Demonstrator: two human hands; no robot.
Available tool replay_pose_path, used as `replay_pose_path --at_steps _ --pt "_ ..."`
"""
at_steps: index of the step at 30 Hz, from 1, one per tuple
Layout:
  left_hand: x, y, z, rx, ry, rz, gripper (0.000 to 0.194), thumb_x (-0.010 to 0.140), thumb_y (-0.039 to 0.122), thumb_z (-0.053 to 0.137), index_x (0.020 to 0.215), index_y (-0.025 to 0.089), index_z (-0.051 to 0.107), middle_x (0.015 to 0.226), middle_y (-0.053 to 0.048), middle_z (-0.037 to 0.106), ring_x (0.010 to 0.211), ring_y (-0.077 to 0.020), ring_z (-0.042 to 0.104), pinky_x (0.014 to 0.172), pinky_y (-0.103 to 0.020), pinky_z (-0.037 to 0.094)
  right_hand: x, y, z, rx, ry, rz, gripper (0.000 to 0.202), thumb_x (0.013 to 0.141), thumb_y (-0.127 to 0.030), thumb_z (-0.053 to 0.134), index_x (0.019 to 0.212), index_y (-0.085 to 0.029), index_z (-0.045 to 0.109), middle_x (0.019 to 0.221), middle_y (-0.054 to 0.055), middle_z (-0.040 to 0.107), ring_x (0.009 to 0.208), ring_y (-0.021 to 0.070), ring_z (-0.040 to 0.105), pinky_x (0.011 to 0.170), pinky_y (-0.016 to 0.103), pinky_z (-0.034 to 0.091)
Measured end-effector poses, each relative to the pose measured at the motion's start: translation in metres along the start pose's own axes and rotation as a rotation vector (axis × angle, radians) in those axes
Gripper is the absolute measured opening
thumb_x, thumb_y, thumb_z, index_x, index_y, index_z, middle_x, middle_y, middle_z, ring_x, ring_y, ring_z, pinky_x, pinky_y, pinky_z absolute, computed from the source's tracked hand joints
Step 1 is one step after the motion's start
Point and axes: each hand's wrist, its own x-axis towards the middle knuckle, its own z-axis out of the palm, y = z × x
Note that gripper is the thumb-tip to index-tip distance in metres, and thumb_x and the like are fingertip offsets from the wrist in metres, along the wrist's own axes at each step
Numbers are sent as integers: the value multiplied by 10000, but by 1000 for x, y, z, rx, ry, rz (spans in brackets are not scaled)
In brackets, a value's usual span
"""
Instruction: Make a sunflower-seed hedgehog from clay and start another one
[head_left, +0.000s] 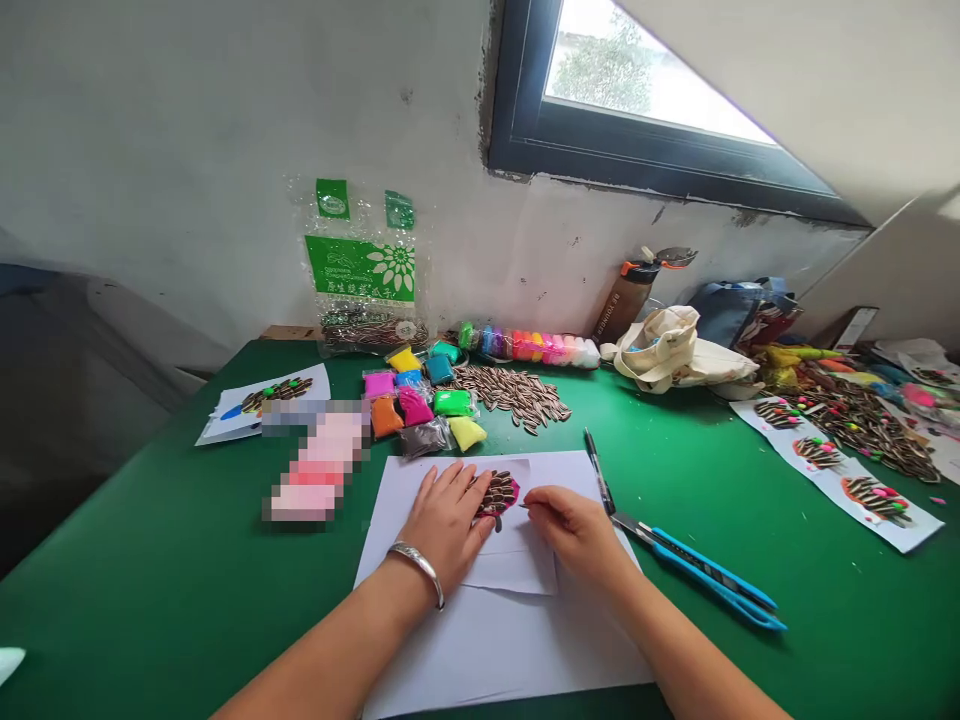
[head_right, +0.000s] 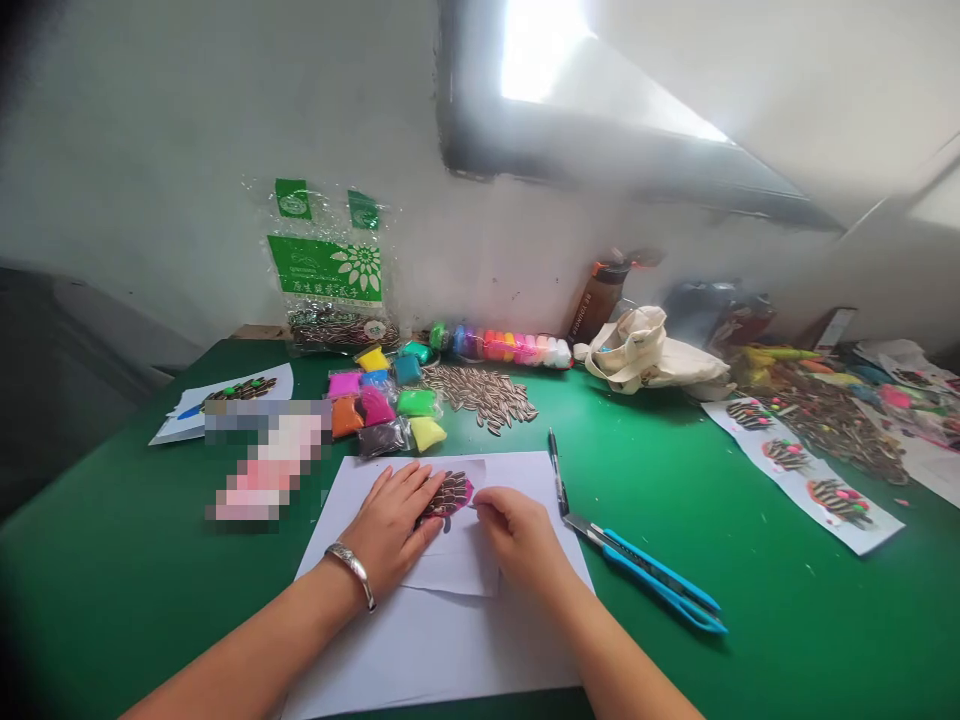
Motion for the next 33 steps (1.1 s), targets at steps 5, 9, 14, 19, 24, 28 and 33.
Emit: replay_pose_path --at_steps 5,9,14,19,24,28,33 --pt "-1 -1 2 8 24 12 444 867 286 475 1301 192 469 1336 -110 498 1261 -287 393 1055 -543 269 2 -2 10 0 -14 -43 173 855 -178 464 888 -205 632 858 26 668 777 151 591 721 255 448" --pt "-1 -1 1 7 25 13 437 865 277 482 1293 191 479 1333 -113 500 1256 -291 399 1054 -547 270 6 -3 13 -68 38 -63 178 866 -173 450 876 -207 625 839 33 650 769 158 573 709 267 442" --pt "-1 0 -1 7 29 12 432 869 272 483 1298 219 482 1345 -102 486 1266 -295 382 1051 -552 277 7 -4 15 -161 44 -48 176 872 -179 441 833 -197 612 796 31 631 728 153 555 676 255 424" --pt "-1 1 -2 37 11 29 422 876 276 476 1296 236 491 1361 -85 476 1270 -305 373 1044 -563 280 10 -8 18 -246 48 -32 178 867 -169 432 790 -182 593 769 37 620 710 154 551 659 245 403" --pt "-1 0 0 42 7 43 413 883 295 476 1292 241 495 1360 -71 484 1267 -313 372 1034 -587 274 11 -8 23 -337 64 -47 200 882 -172 397 773 -180 565 766 42 608 713 155 540 654 243 382" --pt "0 0 2 32 26 46 395 885 308 476 1274 245 511 1344 -64 503 1258 -318 380 1028 -598 270 10 -7 28 -446 71 -57 201 887 -187 392 742 -192 532 737 28 590 685 152 516 608 243 348" --pt "0 0 5 26 42 50 385 882 298 481 1262 257 522 1336 -57 512 1250 -320 391 1027 -598 268 10 -4 34 -507 68 -95 196 892 -195 385 749 -204 520 727 16 579 663 148 497 562 246 310"
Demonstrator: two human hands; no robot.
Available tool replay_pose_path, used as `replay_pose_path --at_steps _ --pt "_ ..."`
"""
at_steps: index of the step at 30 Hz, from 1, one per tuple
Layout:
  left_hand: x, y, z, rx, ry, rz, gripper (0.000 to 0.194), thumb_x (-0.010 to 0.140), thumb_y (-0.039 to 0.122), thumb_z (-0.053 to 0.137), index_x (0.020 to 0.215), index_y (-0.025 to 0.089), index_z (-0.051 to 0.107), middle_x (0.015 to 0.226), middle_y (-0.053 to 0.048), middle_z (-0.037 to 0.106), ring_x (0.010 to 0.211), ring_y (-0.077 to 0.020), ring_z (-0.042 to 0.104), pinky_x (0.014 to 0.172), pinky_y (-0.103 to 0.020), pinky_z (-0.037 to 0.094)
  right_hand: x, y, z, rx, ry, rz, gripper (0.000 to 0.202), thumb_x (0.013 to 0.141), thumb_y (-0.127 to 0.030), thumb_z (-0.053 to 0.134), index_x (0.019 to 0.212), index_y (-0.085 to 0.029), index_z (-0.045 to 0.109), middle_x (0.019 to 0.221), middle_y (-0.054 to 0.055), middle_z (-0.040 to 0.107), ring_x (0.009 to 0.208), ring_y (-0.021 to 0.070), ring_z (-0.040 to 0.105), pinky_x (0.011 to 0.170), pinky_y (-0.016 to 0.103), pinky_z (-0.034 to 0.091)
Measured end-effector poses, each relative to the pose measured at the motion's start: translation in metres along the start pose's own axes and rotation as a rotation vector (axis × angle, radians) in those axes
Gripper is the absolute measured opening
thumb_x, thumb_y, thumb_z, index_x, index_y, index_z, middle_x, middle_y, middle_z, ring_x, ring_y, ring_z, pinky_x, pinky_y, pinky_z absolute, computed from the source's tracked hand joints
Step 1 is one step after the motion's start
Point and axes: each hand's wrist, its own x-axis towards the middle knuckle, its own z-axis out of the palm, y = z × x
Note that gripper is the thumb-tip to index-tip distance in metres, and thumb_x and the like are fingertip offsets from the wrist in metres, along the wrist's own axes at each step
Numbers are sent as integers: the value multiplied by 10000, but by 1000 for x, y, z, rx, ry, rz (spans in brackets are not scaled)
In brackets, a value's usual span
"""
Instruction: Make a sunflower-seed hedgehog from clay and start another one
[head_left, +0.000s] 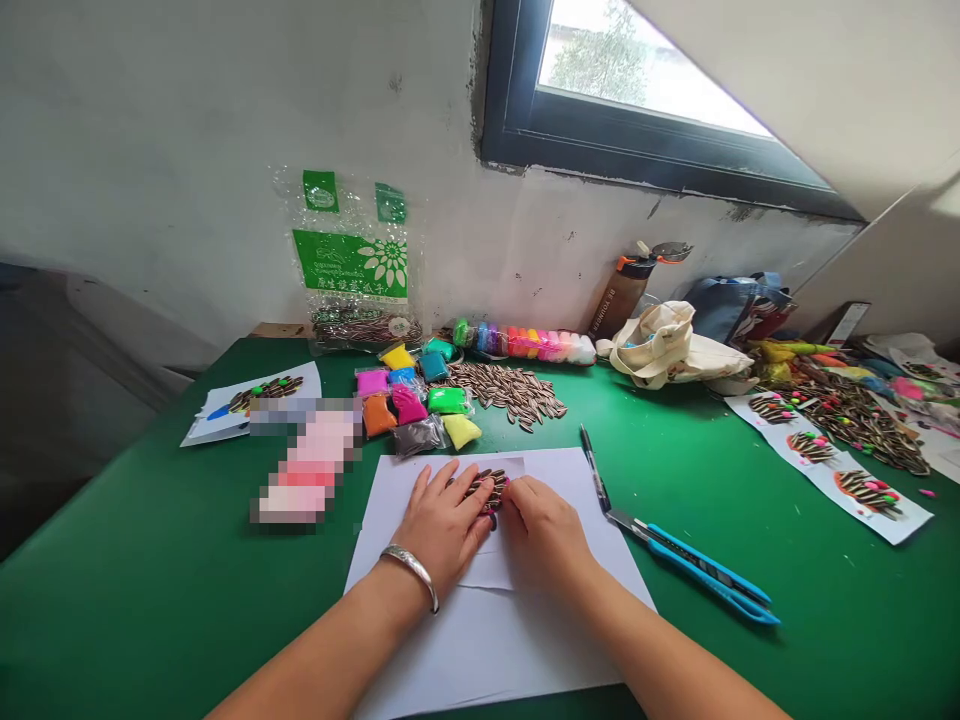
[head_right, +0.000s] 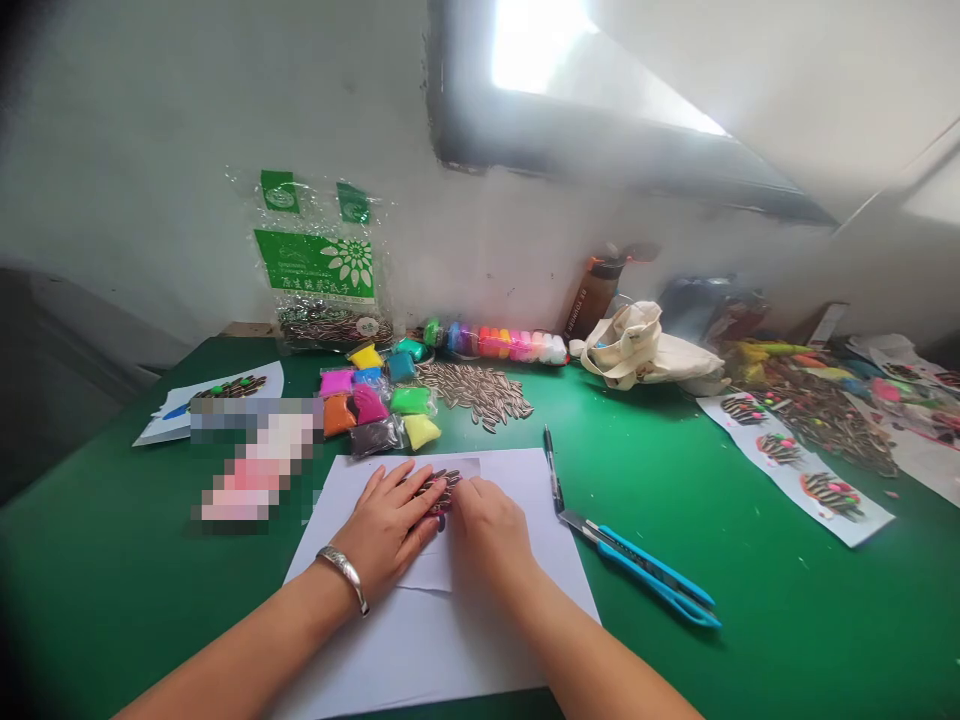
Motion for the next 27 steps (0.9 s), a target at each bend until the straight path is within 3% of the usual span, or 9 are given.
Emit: replay_pose_path --at_steps 7,10,16,27 --pt "0 0 -1 9 11 9 385 879 291 479 1260 262 523 1325 -63 519 1241 -316 399 1017 -601 277 -3 6 -7 235 29 22 125 875 -189 437 878 -206 561 795 22 591 710 144 528 632 237 383" --pt "0 1 -3 11 1 8 387 872 288 488 1256 253 526 1326 -67 518 1240 -320 400 1013 -604 282 -5 10 -14 288 25 36 134 877 -192 439 839 -192 568 782 25 569 697 138 521 638 235 397" --pt "0 0 -1 6 22 14 385 877 287 479 1258 259 523 1322 -68 521 1237 -315 403 1020 -599 275 -3 11 -8 195 37 12 222 893 -188 399 751 -186 570 727 19 548 671 133 510 618 228 376" --pt "1 1 -2 26 -6 9 387 876 282 480 1259 260 524 1326 -61 518 1239 -319 396 1014 -601 280 -2 10 1 43 25 -2 205 887 -193 423 742 -200 569 724 14 556 639 132 509 555 222 328"
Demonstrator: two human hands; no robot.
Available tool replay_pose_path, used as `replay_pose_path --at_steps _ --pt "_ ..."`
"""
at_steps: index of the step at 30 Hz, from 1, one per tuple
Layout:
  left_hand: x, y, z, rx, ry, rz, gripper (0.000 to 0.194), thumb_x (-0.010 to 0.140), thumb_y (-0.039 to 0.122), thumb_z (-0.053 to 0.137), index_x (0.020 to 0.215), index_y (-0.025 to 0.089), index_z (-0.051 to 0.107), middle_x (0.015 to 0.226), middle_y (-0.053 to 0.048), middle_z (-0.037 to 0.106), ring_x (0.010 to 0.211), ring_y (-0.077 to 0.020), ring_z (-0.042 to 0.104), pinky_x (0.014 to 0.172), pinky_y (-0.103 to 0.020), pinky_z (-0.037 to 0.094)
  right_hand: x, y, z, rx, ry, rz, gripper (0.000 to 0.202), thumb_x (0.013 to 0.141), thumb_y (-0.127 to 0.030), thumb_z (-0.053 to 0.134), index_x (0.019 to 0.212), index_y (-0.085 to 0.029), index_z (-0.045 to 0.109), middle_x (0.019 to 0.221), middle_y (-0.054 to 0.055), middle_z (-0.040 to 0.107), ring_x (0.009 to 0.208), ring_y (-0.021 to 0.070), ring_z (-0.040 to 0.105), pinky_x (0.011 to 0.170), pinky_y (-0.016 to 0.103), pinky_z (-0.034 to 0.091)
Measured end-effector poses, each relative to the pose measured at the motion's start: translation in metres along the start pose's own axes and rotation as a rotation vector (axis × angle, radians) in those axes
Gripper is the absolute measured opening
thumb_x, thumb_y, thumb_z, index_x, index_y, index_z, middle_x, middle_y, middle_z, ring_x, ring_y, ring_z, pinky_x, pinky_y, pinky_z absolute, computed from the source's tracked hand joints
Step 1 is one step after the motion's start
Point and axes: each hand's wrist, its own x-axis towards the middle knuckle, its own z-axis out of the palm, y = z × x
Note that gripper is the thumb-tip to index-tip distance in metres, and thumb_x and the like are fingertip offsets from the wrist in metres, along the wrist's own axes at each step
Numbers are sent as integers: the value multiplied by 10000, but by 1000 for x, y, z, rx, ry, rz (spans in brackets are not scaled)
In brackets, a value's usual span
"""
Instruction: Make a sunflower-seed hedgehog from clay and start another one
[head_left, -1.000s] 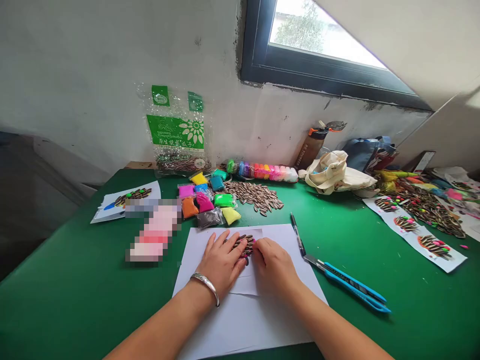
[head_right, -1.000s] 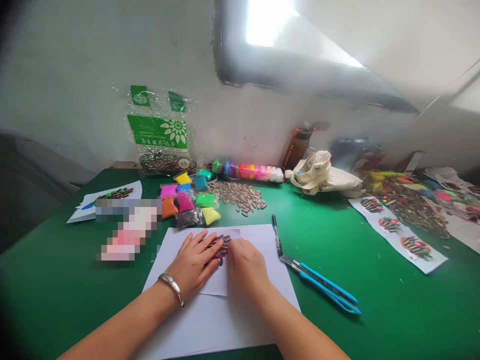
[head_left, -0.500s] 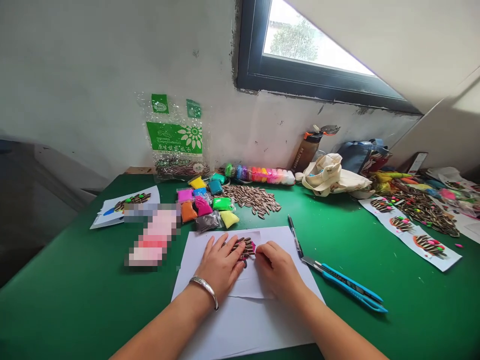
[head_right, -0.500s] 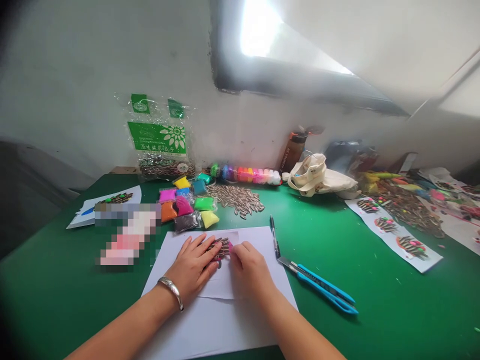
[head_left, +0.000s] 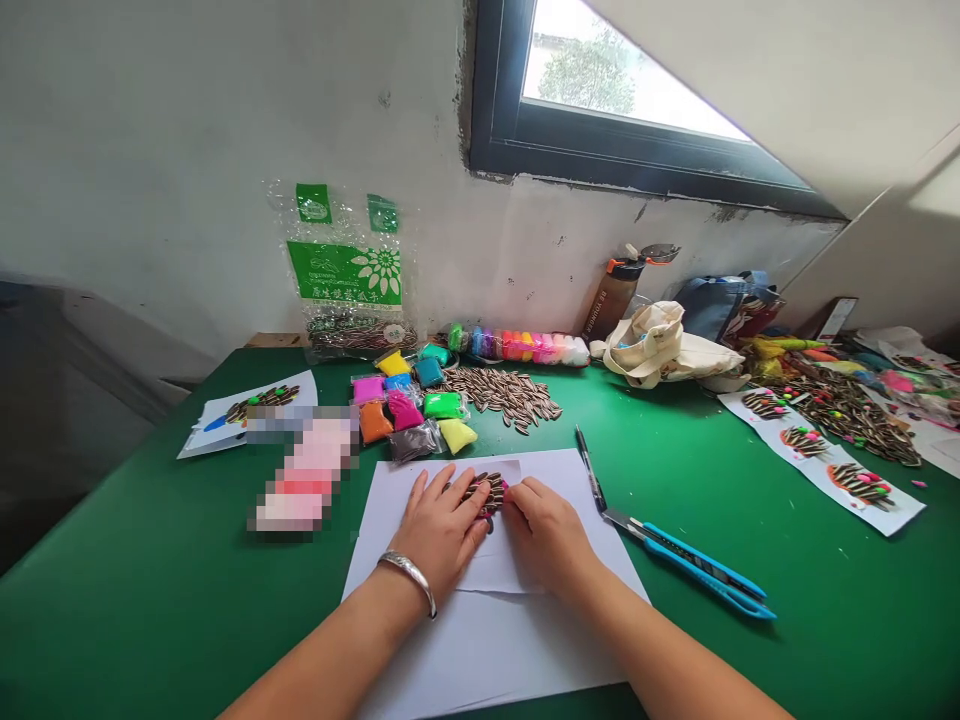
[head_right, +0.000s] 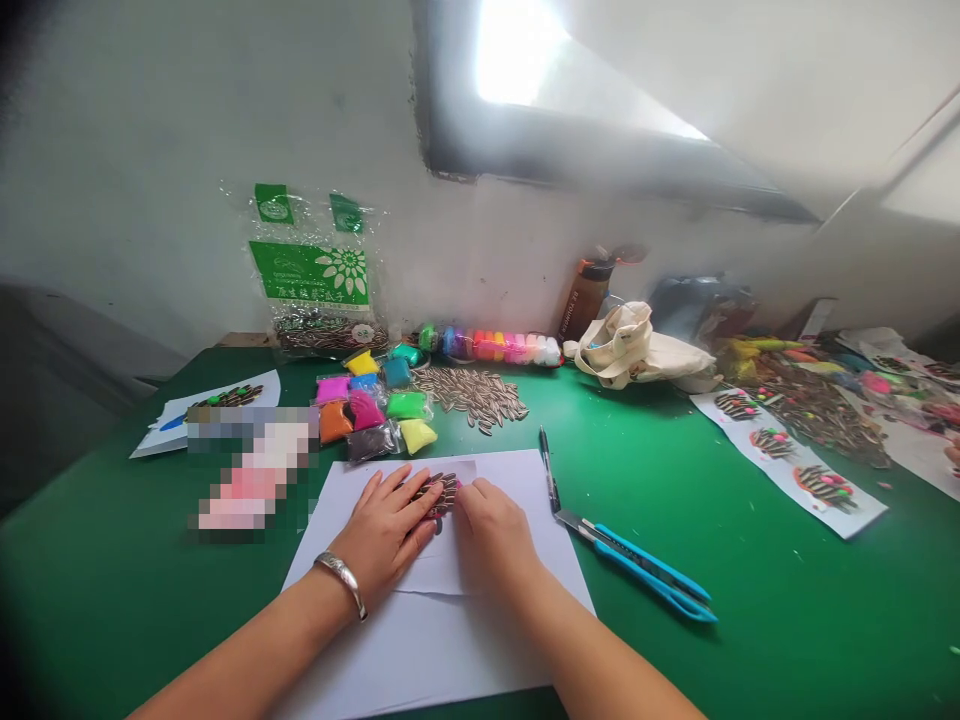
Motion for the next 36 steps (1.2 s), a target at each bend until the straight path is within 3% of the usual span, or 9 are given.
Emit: replay_pose_path --at_steps 10,20,27,31,36 --pt "-2 0 -1 34 -11 15 432 889 298 456 1319 253 458 1360 -65 483 1264 -311 367 1028 -581 277 1 1 -14 241 17 19 170 869 -158 448 761 -183 577 745 22 572 692 136 520 648 228 394" --pt "-3 2 1 65 46 53 367 881 290 479 1243 280 536 1342 -42 508 1267 -329 365 1005 -613 279 2 2 -8 219 -12 10 176 865 -143 458 782 -175 610 741 26 570 688 137 529 640 231 395" --pt "-4 2 4 98 47 62 397 880 293 476 1275 273 505 1352 -58 495 1264 -327 376 1015 -607 270 2 1 -9 255 -2 19 169 857 -146 468 774 -179 613 742 30 582 695 144 533 650 243 403" --pt "-5 0 3 62 75 42 472 869 274 486 1336 232 432 1365 -83 477 1277 -314 367 1023 -584 289 1 5 -14 345 14 45 143 854 -163 484 792 -185 611 758 26 597 713 143 536 664 244 410" --pt "-3 -3 1 -2 90 23 430 859 262 499 1277 166 501 1317 -111 523 1278 -327 370 1032 -586 296 8 7 -31 331 23 35 168 861 -172 466 851 -191 633 790 35 617 732 150 550 675 255 419"
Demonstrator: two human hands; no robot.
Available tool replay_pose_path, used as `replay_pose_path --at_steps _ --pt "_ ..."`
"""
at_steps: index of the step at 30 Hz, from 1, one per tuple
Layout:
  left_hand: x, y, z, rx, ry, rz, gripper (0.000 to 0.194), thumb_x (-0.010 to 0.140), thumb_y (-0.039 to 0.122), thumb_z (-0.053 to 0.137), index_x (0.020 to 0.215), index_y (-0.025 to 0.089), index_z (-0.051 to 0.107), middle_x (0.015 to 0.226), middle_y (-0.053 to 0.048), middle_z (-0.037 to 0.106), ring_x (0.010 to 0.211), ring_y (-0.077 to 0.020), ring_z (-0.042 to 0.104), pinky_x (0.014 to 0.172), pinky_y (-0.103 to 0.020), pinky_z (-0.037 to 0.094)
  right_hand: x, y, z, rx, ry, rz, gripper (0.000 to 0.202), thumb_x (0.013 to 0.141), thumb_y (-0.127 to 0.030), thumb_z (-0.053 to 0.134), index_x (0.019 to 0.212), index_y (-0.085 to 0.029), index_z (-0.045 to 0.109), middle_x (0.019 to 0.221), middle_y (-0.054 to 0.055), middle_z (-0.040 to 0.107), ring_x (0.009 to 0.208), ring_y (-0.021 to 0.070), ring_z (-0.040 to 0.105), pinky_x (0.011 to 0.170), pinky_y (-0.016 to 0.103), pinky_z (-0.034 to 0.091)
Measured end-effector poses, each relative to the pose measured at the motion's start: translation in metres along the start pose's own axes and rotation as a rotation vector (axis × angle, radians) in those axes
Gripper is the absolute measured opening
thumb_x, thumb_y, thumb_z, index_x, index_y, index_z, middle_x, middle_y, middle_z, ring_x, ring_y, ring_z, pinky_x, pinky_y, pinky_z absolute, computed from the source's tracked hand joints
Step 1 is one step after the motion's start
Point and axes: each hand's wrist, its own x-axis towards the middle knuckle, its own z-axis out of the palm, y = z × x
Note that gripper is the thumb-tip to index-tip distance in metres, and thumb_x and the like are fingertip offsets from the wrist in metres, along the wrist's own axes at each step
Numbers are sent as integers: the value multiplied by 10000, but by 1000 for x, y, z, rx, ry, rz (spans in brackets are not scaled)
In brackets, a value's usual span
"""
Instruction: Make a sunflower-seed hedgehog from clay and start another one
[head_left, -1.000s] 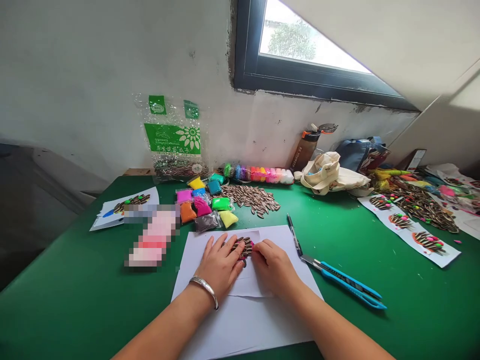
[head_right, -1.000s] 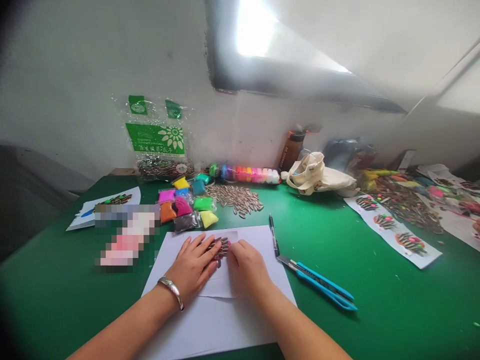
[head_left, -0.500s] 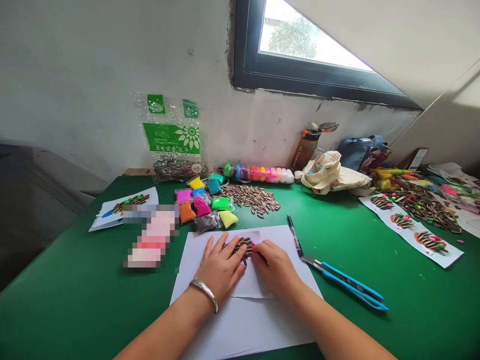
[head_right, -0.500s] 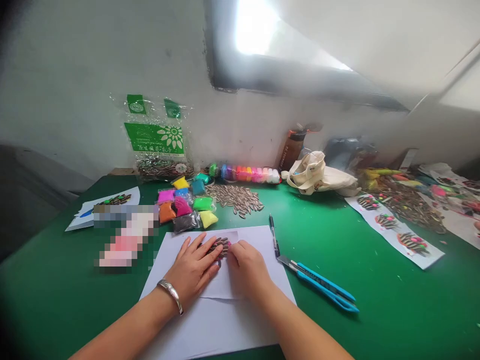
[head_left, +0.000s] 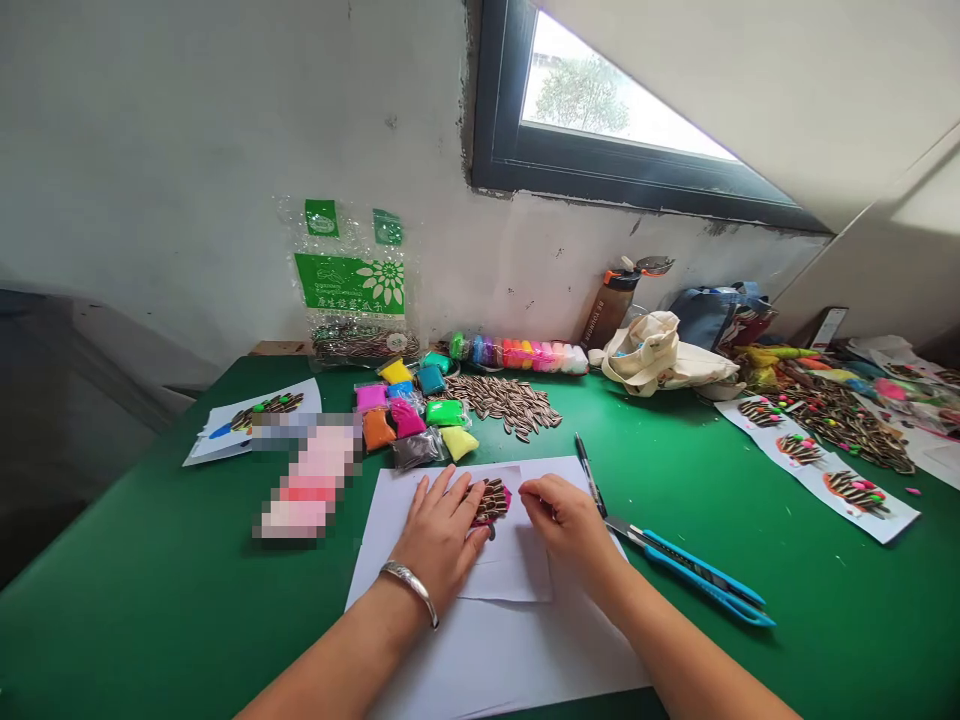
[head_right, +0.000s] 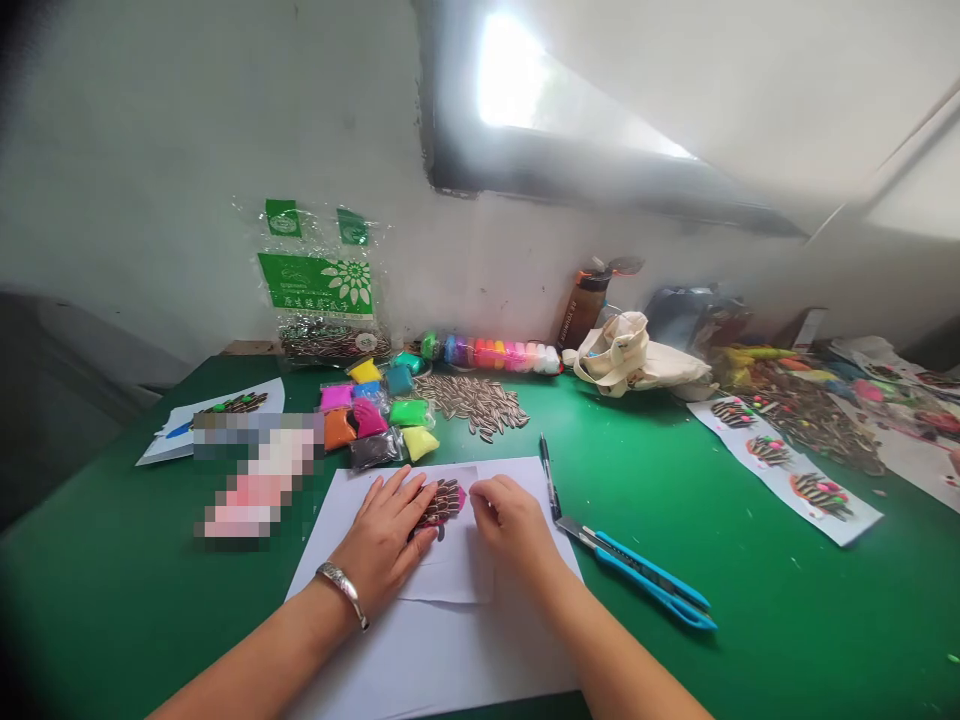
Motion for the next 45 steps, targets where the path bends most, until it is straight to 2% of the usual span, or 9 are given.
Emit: replay_pose_path --at_steps 6,10,15,23,27,35,37,40,45 --pt "1 -7 3 -111 115 -24 362 877 261 467 1198 130 571 1235 -128 586 1243 -325 426 1008 -563 374 32 -5 -12 -165 -49 -20 232 861 -166 451 941 -202 665 866 40 652 781 148 583 707 239 431" --pt "2 -11 3 -164 244 -47 313 877 218 456 1116 105 622 1152 -134 636 1193 -293 491 977 -484 454 60 10 -11 -361 -37 62 244 859 -156 453 978 -192 663 939 39 669 870 135 592 771 207 412" --pt "3 -16 -1 -194 351 -25 297 874 138 426 1077 109 640 1086 -123 667 1157 -263 531 952 -431 495 82 27 -4 -498 -63 90 269 862 -140 411 885 -183 676 858 64 644 811 169 568 694 239 375" --pt "-1 -23 9 -100 205 -10 374 809 48 386 1072 118 643 1078 -107 671 1135 -295 536 946 -510 481 87 28 11 -658 -167 20 254 800 -32 416 805 -151 640 840 103 600 826 193 534 722 259 350" --pt "0 -24 7 -105 207 -19 382 812 60 376 1080 118 641 1075 -108 676 1111 -282 557 942 -506 484 89 28 12 -664 -184 -19 264 741 16 461 846 -156 631 861 102 598 837 197 537 706 254 358" --pt "1 -33 6 -84 260 -67 418 773 32 353 1035 135 662 1041 -98 691 1055 -239 602 916 -434 523 69 20 -7 -520 -6 22 234 843 -107 386 885 -177 605 879 73 616 818 179 557 706 259 393" --pt "0 -34 6 -61 250 -60 412 773 36 358 1023 141 668 1043 -100 690 1055 -241 602 917 -433 521 53 14 -11 -215 129 62 183 855 -192 411 868 -183 593 825 44 628 767 162 567 693 252 406" --pt "0 -35 4 -31 239 -69 365 810 71 374 1001 128 680 1049 -118 685 1050 -255 602 905 -435 526 28 5 -8 95 91 161 142 852 -280 443 832 -200 559 719 5 613 641 141 550 598 236 400" --pt "0 -41 -1 -33 191 -80 339 835 100 400 1000 151 692 1060 -103 684 1091 -273 571 894 -453 528 11 5 7 218 57 248 127 831 -272 448 780 -206 543 689 -4 604 620 144 534 570 237 391"
